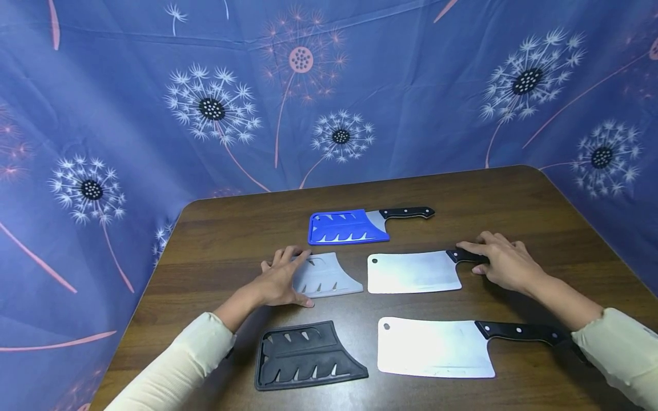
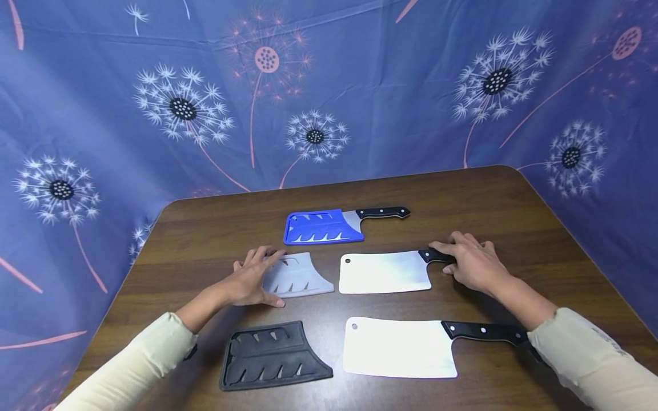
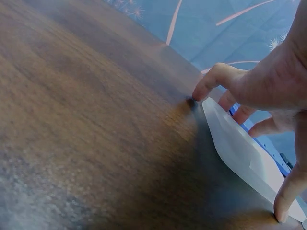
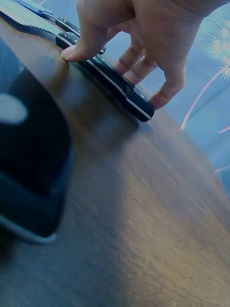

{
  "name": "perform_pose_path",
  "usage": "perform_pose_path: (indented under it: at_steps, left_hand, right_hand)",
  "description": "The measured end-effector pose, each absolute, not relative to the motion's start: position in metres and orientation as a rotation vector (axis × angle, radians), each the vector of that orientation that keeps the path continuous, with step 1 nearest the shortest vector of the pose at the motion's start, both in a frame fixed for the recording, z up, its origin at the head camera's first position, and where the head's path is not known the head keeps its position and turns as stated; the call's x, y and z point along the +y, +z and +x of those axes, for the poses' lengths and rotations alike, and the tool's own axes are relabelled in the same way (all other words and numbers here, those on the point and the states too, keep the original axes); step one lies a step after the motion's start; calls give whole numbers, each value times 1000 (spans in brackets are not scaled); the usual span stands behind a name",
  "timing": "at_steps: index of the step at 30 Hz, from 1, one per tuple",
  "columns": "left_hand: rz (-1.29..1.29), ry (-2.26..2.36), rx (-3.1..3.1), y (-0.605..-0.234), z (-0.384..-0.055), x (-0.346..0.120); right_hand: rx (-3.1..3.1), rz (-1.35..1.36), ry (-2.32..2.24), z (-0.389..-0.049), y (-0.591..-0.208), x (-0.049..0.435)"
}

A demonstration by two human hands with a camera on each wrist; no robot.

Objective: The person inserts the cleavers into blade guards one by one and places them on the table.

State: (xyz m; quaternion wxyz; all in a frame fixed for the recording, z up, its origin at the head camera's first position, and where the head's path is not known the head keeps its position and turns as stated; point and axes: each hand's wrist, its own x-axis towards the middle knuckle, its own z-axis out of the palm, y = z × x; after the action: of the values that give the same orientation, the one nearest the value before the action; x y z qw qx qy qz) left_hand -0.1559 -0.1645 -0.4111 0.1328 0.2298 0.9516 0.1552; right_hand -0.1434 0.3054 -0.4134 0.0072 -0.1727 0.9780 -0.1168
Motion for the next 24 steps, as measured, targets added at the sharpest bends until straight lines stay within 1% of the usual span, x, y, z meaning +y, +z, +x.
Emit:
perform_pose_path:
  at_steps: [9, 19, 24]
  left_hand:
    - [663, 439, 2758, -410, -156, -164]
    - [644, 421, 2769, -409, -156, -162]
    - [637, 403, 2774, -409, -156, -161]
  right_hand:
    - [3078, -561, -369, -143, -415, 308]
    - [3139, -706, -350, -147, -418, 313]
    - [3133, -712, -368, -147, -418, 313]
